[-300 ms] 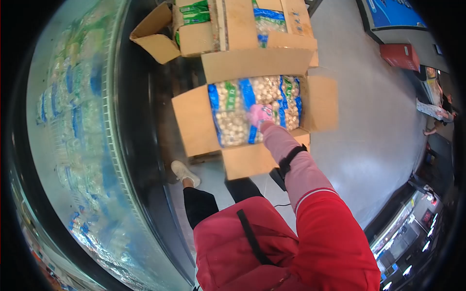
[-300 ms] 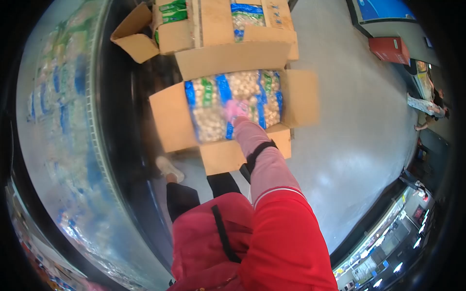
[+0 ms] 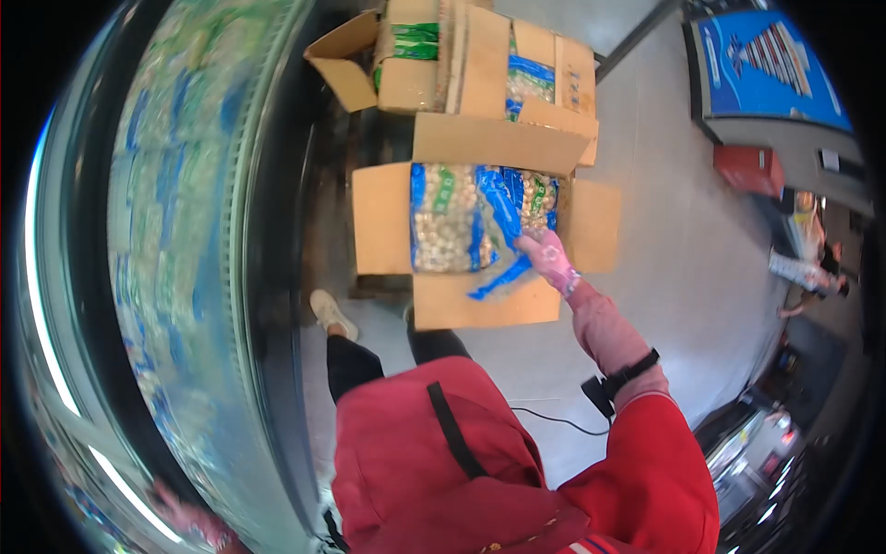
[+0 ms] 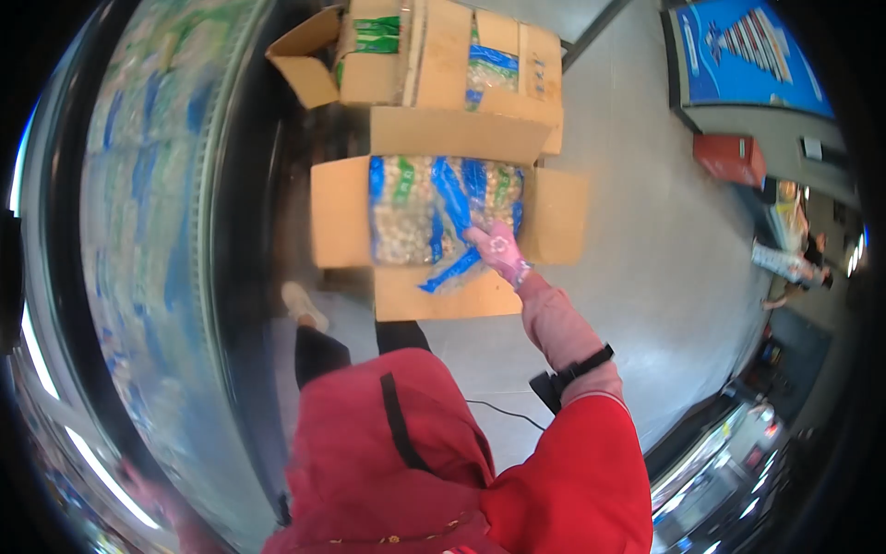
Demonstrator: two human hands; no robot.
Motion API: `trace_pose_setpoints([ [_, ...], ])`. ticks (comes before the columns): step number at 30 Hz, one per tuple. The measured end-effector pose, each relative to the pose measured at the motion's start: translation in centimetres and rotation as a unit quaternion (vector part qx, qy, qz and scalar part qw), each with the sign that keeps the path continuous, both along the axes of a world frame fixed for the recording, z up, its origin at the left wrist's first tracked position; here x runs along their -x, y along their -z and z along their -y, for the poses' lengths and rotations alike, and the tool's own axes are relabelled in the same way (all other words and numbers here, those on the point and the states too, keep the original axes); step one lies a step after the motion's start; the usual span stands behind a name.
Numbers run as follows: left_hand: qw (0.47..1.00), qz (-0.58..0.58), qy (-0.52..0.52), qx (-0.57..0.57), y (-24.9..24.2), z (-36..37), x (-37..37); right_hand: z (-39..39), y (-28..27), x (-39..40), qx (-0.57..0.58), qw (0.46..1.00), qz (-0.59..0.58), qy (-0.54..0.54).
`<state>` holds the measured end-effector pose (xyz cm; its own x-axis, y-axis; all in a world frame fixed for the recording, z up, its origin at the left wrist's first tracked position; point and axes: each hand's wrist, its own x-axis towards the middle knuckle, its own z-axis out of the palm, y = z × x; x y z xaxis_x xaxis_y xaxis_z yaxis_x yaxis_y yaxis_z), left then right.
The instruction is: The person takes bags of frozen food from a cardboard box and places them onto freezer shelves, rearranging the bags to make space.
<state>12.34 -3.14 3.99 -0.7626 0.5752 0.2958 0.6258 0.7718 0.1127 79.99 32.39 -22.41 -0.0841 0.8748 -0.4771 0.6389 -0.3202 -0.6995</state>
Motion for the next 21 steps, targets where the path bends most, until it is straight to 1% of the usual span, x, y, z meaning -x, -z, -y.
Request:
trace_pose_setpoints([
  [1, 0.991, 0.054, -0.084, -0.085, -1.5, -8.8, -9.7, 0.1, -4.3, 0.6, 0.076, 0.996, -0.053, 0.016],
  [2, 0.994, 0.033, 0.037, -0.101, -1.0, -10.2, -12.3, 0.2, -8.5, 1.5, 0.153, 0.982, -0.103, 0.03],
  [3, 0.971, 0.069, 0.184, -0.139, -1.4, -13.0, -16.0, 0.6, -12.1, 2.4, 0.159, 0.982, -0.098, 0.004],
  [4, 0.956, 0.213, 0.175, -0.103, -2.0, -14.7, -19.3, 0.8, -15.3, 3.6, 0.179, 0.974, -0.132, -0.031],
  [5, 0.91, 0.307, 0.262, -0.098, -0.9, -16.2, -19.8, 0.8, -18.3, 5.1, 0.196, 0.964, -0.168, -0.068],
  [6, 0.802, 0.552, 0.217, -0.068, -1.7, -17.9, -21.2, 1.3, -21.7, 7.3, 0.194, 0.961, -0.168, -0.097],
  [7, 0.631, 0.756, 0.165, -0.044, -2.8, -19.0, -21.7, 2.2, -25.2, 10.0, 0.167, 0.958, -0.234, -0.016],
  [8, 0.483, 0.87, 0.097, -0.006, 2.8, -17.5, -21.1, 2.9, -27.3, 12.0, 0.134, 0.942, -0.302, 0.065],
  [9, 0.468, 0.879, 0.075, 0.054, 0.7, -19.1, -23.2, 3.3, -27.8, 13.0, 0.125, 0.943, -0.308, 0.033],
  [10, 0.435, 0.882, 0.155, 0.096, 4.1, -18.3, -24.1, 3.3, -28.2, 13.8, 0.094, 0.938, -0.334, 0.015],
  [11, 0.414, 0.884, 0.189, 0.109, 2.6, -19.3, -25.3, 2.8, -29.1, 15.0, 0.069, 0.931, -0.357, 0.0],
  [12, 0.351, 0.906, 0.232, 0.057, 1.8, -20.1, -26.7, 2.4, -31.2, 16.7, 0.07, 0.93, -0.361, -0.026],
  [13, 0.335, 0.901, 0.276, -0.009, -0.4, -20.7, -27.3, 2.4, -34.0, 19.0, 0.067, 0.922, -0.356, -0.136],
  [14, 0.29, 0.92, 0.249, -0.087, 3.5, -20.8, -28.8, 2.6, -36.0, 21.5, 0.066, 0.902, -0.349, -0.245],
  [15, 0.295, 0.917, 0.233, -0.133, 0.5, -20.9, -28.0, 3.1, -37.0, 22.7, 0.003, 0.91, -0.291, -0.297],
  [16, 0.238, 0.917, 0.184, -0.262, -0.6, -21.0, -28.3, 3.4, -37.8, 24.3, -0.064, 0.904, -0.241, -0.346],
  [17, 0.174, 0.952, 0.078, -0.239, -2.6, -20.4, -26.3, 3.8, -40.2, 27.2, -0.123, 0.86, -0.22, -0.444],
  [18, -0.009, 0.95, 0.147, -0.276, -4.7, -20.6, -23.8, 4.2, -42.6, 30.3, -0.188, 0.805, -0.199, -0.527],
  [19, 0.019, 0.927, 0.18, -0.33, -8.5, -19.8, -22.0, 4.5, -44.0, 33.1, -0.192, 0.786, -0.224, -0.543],
  [20, 0.038, 0.9, 0.218, -0.376, -11.3, -18.4, -20.0, 5.9, -45.4, 36.3, -0.232, 0.723, -0.284, -0.586],
  [21, 0.047, 0.892, 0.224, -0.39, -11.2, -18.1, -18.0, 7.1, -46.2, 38.9, -0.264, 0.658, -0.334, -0.622],
])
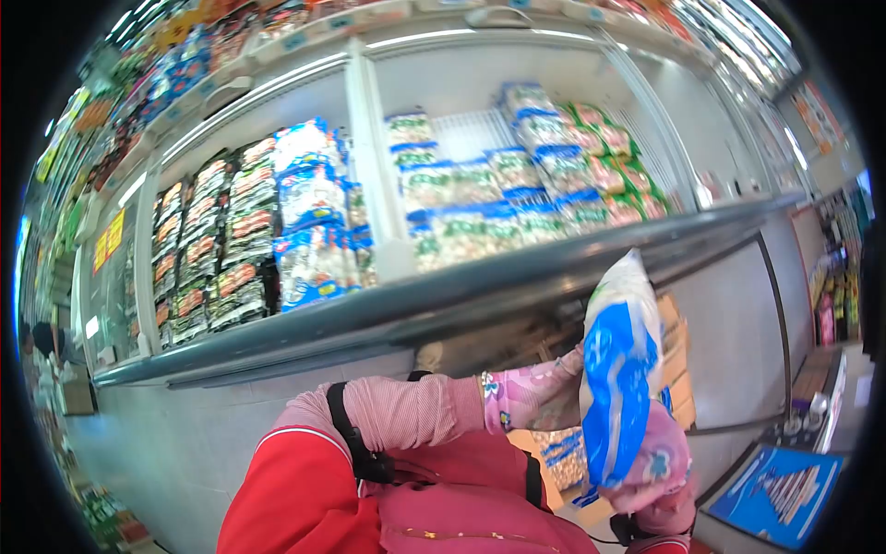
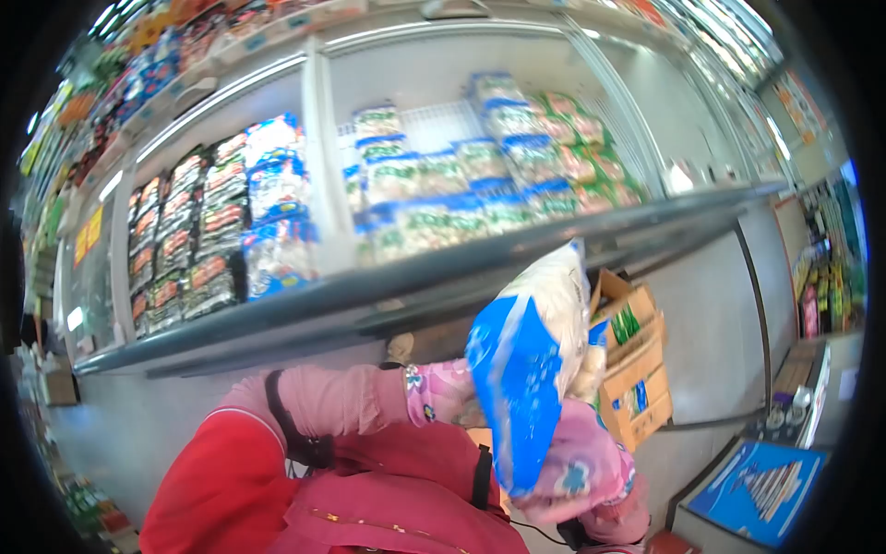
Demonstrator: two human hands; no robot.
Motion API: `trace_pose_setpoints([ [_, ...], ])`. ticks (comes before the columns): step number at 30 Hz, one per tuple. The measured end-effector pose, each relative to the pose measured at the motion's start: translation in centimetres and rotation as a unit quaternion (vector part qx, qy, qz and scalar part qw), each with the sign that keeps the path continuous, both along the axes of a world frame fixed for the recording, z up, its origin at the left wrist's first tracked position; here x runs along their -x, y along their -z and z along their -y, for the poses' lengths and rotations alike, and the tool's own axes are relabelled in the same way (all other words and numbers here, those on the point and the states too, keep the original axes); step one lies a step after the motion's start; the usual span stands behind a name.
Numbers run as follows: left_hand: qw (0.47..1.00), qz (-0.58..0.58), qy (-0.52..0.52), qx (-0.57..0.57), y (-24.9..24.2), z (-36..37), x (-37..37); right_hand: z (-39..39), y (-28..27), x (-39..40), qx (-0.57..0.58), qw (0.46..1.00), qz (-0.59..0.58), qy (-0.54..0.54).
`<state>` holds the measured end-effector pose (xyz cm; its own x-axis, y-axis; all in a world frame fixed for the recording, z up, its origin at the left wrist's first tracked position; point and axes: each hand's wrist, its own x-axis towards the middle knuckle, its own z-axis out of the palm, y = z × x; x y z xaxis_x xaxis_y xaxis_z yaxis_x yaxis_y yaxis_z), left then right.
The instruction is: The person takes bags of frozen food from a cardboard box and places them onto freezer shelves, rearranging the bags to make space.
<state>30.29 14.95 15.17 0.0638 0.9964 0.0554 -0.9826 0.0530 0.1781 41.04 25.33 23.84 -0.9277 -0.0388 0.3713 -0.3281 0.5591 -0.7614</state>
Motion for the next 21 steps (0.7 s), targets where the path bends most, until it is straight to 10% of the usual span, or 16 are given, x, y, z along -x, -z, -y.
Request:
trace_pose_setpoints([
  [5, 0.998, -0.026, -0.039, -0.046, 0.7, 4.2, 11.7, 0.7, -5.0, 10.9, -0.168, 0.945, -0.058, -0.273],
  [13, 0.969, -0.158, -0.157, 0.107, 1.0, 18.7, 28.4, 0.6, -2.5, 26.6, -0.039, 0.94, -0.134, -0.311],
  [16, 0.955, -0.161, -0.199, 0.153, 1.9, 21.6, 32.4, -0.1, -1.7, 30.2, 0.057, 0.995, -0.069, -0.034],
  [21, 0.911, -0.185, -0.294, 0.223, 4.3, 22.5, 37.8, -7.0, 0.7, 33.1, 0.303, 0.906, -0.13, 0.265],
])
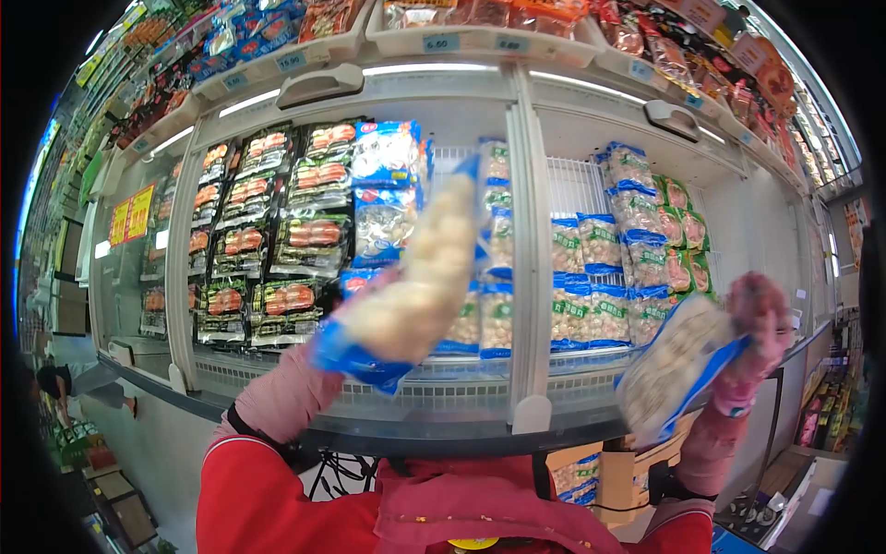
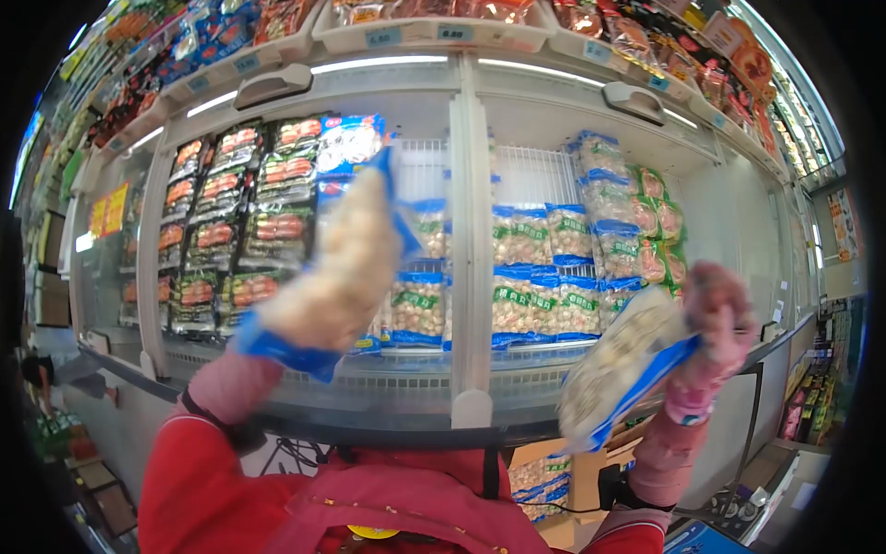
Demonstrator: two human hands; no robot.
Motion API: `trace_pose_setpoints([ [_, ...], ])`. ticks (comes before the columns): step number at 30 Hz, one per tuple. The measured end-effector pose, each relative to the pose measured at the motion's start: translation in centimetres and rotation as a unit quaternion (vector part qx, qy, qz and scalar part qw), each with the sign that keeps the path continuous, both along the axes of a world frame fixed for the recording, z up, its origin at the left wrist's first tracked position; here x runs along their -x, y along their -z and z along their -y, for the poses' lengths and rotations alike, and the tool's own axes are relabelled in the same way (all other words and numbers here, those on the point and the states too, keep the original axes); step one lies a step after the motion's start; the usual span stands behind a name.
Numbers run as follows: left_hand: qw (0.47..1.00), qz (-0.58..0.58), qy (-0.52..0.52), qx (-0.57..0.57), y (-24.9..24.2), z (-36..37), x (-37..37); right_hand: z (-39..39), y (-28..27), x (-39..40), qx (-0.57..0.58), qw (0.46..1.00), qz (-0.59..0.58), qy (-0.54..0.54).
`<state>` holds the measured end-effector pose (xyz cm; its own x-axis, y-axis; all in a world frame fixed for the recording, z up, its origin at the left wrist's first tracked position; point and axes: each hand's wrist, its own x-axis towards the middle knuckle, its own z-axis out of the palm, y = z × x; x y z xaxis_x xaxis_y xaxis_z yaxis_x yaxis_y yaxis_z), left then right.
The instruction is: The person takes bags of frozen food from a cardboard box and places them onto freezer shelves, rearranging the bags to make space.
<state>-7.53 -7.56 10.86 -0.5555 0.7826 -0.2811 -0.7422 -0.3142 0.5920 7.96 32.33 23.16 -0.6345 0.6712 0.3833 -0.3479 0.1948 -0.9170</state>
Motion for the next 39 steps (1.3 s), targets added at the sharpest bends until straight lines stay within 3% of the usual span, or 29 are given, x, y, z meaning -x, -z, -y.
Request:
trace_pose_setpoints([
  [1, 0.996, -0.042, -0.071, 0.036, 0.4, -0.1, 1.5, 0.5, -1.0, 2.0, -0.034, 0.998, -0.055, 0.004],
  [2, 0.984, -0.084, -0.142, 0.073, 1.0, -0.1, 2.9, -1.7, -1.3, 2.0, -0.085, 0.994, -0.012, -0.067],
  [3, 0.983, -0.079, -0.147, 0.074, 1.7, 0.0, 4.2, -0.5, -1.4, 3.6, -0.1, 0.995, 0.001, -0.015],
  [5, 0.919, -0.182, -0.112, 0.331, 4.0, -0.1, 6.5, 0.6, -0.1, 5.9, -0.128, 0.987, 0.093, 0.04],
  [7, 0.908, -0.166, -0.106, 0.371, 8.1, -0.7, 8.3, 0.8, 3.4, 7.2, -0.174, 0.951, 0.253, 0.02],
  [8, 0.892, -0.159, -0.097, 0.411, 11.0, -1.1, 9.0, 0.3, 5.8, 7.7, -0.177, 0.948, 0.264, 0.016],
  [9, 0.895, -0.164, -0.107, 0.4, 15.1, -1.0, 9.6, -0.4, 8.7, 8.0, -0.142, 0.959, 0.246, -0.013],
  [10, 0.897, -0.151, -0.1, 0.403, 15.1, -1.2, 10.1, -0.7, 10.6, 8.3, -0.103, 0.967, 0.231, -0.039],
  [12, 0.965, 0.108, -0.058, 0.233, 15.5, -1.5, 10.5, -1.0, 13.1, 9.2, -0.089, 0.958, 0.272, -0.022],
  [14, 0.965, 0.131, -0.058, 0.219, 18.7, -2.0, 10.4, -1.7, 15.8, 9.5, -0.078, 0.949, 0.305, -0.003],
  [16, 0.959, 0.231, -0.1, 0.13, 19.6, -2.7, 10.1, -2.0, 18.8, 9.2, -0.086, 0.934, 0.345, -0.042],
  [20, 0.95, 0.287, -0.089, 0.089, 20.9, -4.2, 9.7, -2.0, 19.8, 8.7, 0.02, 0.931, 0.357, -0.074],
  [23, 0.954, 0.261, -0.087, 0.116, 23.2, -5.6, 9.7, -2.5, 19.8, 8.7, 0.003, 0.926, 0.366, -0.092],
  [26, 0.956, 0.242, -0.111, 0.119, 22.6, -7.2, 9.8, -2.6, 19.8, 8.8, -0.014, 0.921, 0.376, -0.102],
  [28, 0.967, 0.15, -0.034, 0.205, 24.7, -7.3, 10.5, -2.4, 19.9, 8.8, -0.008, 0.922, 0.375, -0.097],
  [29, 0.945, 0.135, -0.024, 0.296, 25.9, -7.4, 10.8, -2.2, 19.9, 8.9, 0.004, 0.927, 0.365, -0.088],
  [30, 0.946, 0.136, -0.028, 0.293, 25.9, -7.3, 10.5, -2.2, 19.9, 9.2, 0.013, 0.931, 0.355, -0.082],
  [32, 0.935, -0.013, 0.003, 0.354, 26.0, -7.1, 9.6, -2.4, 20.5, 9.0, -0.006, 0.925, 0.37, -0.082],
  [33, 0.943, 0.249, -0.122, 0.184, 29.9, -7.0, 8.4, -2.5, 20.8, 9.1, -0.021, 0.921, 0.383, -0.072],
  [35, 0.921, 0.346, -0.172, 0.053, 31.6, -7.5, 4.7, -1.8, 20.2, 9.7, -0.022, 0.914, 0.396, -0.082],
  [36, 0.966, 0.129, -0.116, 0.192, 34.4, -7.4, 1.4, -1.4, 20.0, 9.6, -0.022, 0.907, 0.41, -0.088],
  [37, 0.942, -0.094, -0.053, 0.317, 38.2, -7.0, -3.0, -1.3, 20.4, 9.2, -0.021, 0.905, 0.416, -0.09],
  [39, 0.944, -0.003, 0.035, 0.329, 44.8, -6.4, -11.8, -1.5, 21.6, 9.2, 0.025, 0.912, 0.392, -0.117],
])
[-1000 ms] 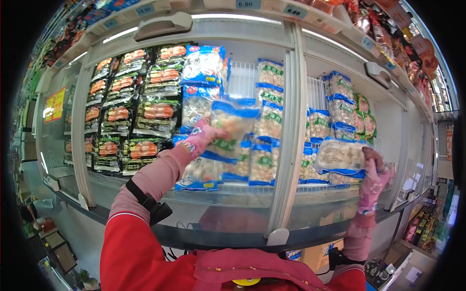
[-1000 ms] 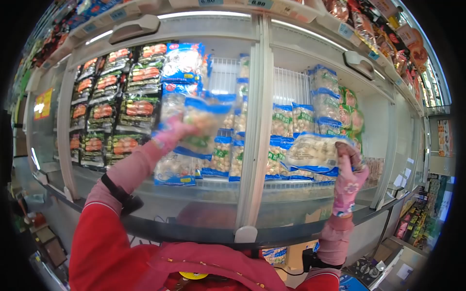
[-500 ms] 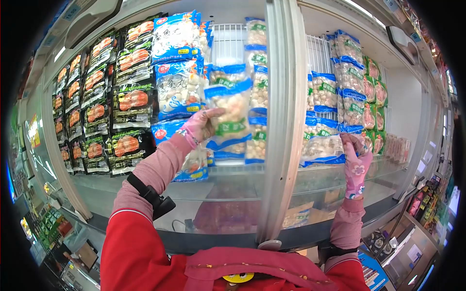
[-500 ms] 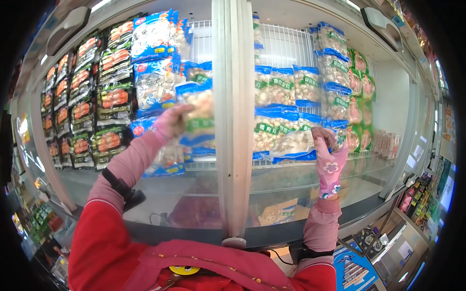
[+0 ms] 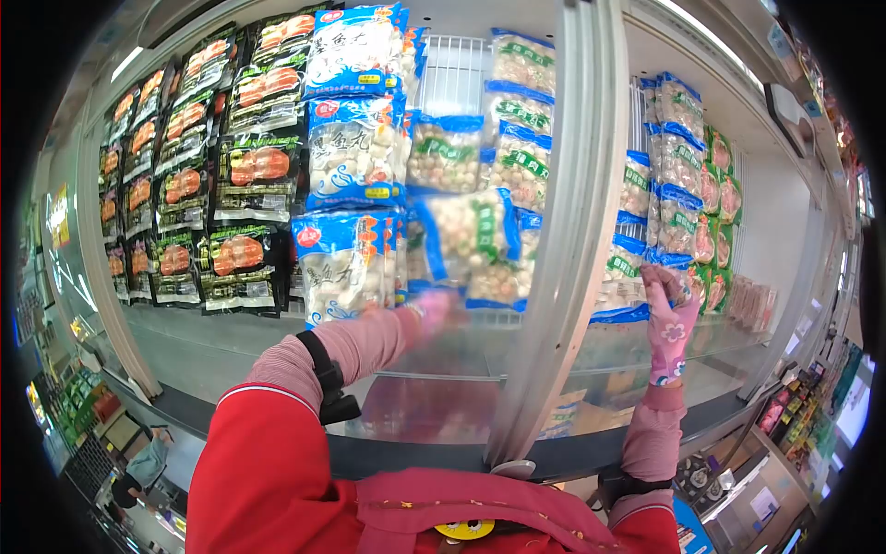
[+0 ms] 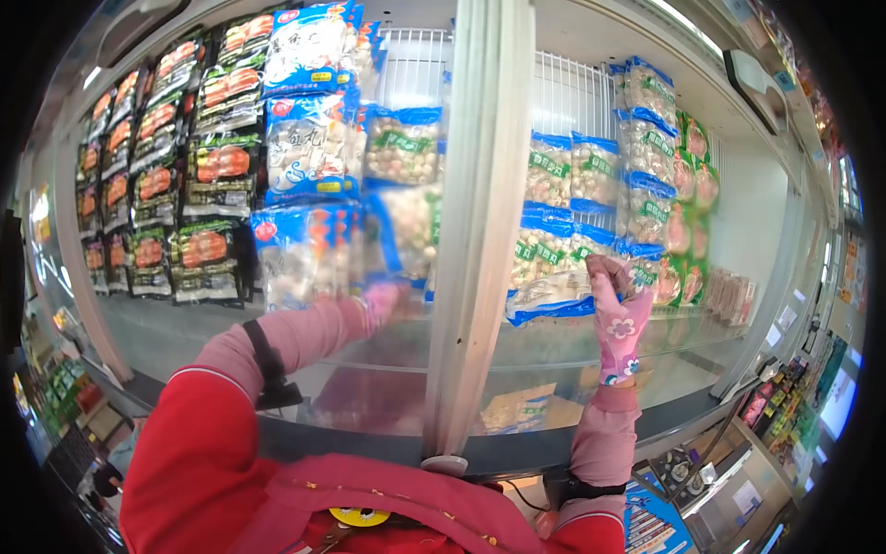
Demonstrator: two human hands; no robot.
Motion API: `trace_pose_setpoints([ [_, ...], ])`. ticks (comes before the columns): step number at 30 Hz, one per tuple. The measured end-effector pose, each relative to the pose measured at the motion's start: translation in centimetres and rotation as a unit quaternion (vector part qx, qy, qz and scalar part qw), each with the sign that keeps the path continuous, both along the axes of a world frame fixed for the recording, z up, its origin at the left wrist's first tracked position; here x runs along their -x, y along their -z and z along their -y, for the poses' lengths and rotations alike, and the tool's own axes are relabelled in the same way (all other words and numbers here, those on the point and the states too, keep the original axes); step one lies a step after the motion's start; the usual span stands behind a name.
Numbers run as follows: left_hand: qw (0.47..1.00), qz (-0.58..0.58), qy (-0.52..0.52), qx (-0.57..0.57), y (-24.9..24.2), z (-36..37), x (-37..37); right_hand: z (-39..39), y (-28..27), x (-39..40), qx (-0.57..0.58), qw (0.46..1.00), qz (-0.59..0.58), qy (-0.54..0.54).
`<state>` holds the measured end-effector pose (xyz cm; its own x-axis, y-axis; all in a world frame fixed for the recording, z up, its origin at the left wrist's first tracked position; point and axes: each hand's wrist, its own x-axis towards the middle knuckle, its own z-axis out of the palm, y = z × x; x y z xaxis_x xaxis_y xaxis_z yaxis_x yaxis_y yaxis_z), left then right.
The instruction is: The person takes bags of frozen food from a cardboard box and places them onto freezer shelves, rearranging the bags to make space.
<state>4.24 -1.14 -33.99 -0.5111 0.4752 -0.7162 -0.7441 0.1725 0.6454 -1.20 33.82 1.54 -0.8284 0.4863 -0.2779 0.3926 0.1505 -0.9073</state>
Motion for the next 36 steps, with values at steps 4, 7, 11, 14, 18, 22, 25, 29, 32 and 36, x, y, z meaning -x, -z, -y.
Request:
trace_pose_setpoints([
  [4, 0.991, 0.128, -0.021, 0.014, -15.7, -4.4, 6.0, 0.5, -0.3, 0.2, -0.005, 0.999, 0.022, -0.032],
  [7, 0.93, -0.265, 0.097, 0.236, -12.7, -5.2, 14.0, 1.0, -0.4, 0.6, -0.049, 0.995, 0.053, -0.067],
  [11, 0.876, -0.25, 0.254, 0.326, -9.3, -5.9, 20.0, 1.4, -0.1, 0.6, -0.039, 0.995, 0.06, -0.065],
  [14, 0.82, -0.251, 0.386, 0.34, -7.1, -6.4, 21.7, 1.8, 0.0, 1.1, -0.035, 0.995, 0.085, -0.036],
  [18, 0.733, -0.302, 0.451, 0.409, -5.0, -6.9, 20.8, 2.2, -0.4, 1.4, 0.001, 0.997, 0.071, -0.037],
  [22, 0.832, -0.215, 0.43, 0.276, -8.0, -5.5, 20.9, 2.3, -0.9, 1.5, 0.011, 0.998, 0.064, -0.027],
  [25, 0.881, -0.167, 0.373, 0.239, -16.7, -4.9, 22.1, 3.1, -1.5, 2.0, -0.012, 0.999, 0.037, -0.015],
  [29, 0.922, -0.149, 0.304, 0.186, -25.5, -4.1, 29.4, 2.7, -1.0, 1.8, 0.01, 1.0, 0.008, 0.006],
  [32, 0.958, -0.214, 0.132, 0.137, -27.9, -5.2, 37.7, 1.9, -0.3, 1.2, 0.01, 1.0, 0.026, 0.004],
  [36, 0.941, -0.261, 0.14, 0.163, -23.6, -7.3, 49.5, 1.8, -0.5, 1.6, -0.011, 0.998, 0.054, -0.004],
])
